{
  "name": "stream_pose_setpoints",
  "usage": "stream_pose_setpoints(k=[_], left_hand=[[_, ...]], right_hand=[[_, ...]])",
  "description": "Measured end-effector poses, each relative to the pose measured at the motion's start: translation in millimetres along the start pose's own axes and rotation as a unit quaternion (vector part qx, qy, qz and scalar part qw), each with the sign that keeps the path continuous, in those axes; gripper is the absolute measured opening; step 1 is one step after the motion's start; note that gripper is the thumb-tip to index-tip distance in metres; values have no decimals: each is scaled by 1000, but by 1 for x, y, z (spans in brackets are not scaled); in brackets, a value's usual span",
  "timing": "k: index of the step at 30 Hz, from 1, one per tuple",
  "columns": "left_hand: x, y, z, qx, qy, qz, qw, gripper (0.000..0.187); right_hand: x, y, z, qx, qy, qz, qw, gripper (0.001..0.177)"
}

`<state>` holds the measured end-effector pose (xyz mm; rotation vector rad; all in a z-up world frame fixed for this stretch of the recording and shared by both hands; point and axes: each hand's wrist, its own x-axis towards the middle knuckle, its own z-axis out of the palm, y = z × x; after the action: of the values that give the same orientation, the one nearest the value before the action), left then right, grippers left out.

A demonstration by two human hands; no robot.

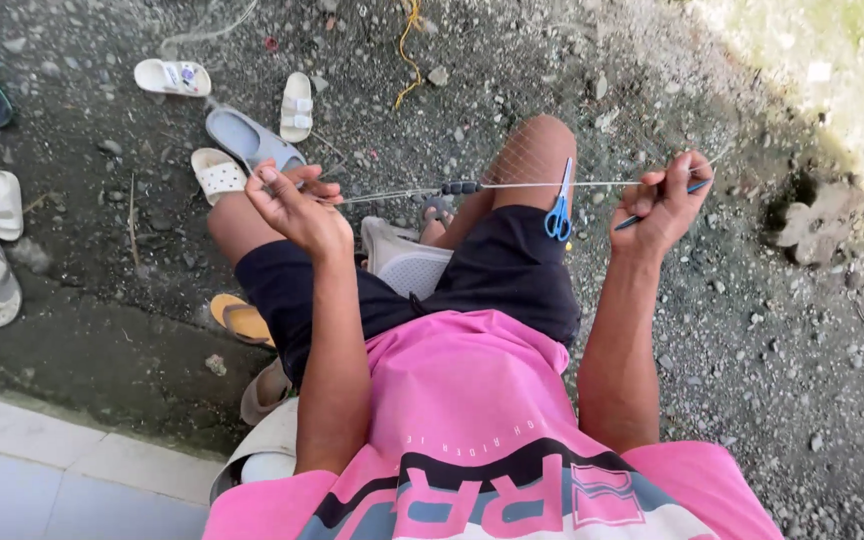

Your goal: Repairing or weaving a fine mesh fishing net using a small blue shuttle tool.

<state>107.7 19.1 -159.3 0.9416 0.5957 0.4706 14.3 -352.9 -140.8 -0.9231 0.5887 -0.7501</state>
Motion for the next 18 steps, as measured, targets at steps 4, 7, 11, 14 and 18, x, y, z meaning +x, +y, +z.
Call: stream_pose_setpoints(k=[4, 7, 11, 14, 18], left_hand=[[11, 4, -9, 33, 13, 4, 999, 20], [17, 13, -12, 57, 6, 47, 997, 22], [19, 22, -20, 101, -7, 101, 990, 21], [25, 18, -28, 139, -14, 124, 983, 20], [30, 25, -31, 128, -10, 118, 985, 20]], right_hand=[[-14, 11, 5, -44, -16, -28, 999, 7], [-26, 15, 17, -97, 9, -58, 994, 8], [-28, 25, 17, -120, 21, -85, 989, 11], [-30, 26, 20, -137, 35, -91, 986, 15], [-30, 26, 14, -137, 45, -100, 985, 25]])
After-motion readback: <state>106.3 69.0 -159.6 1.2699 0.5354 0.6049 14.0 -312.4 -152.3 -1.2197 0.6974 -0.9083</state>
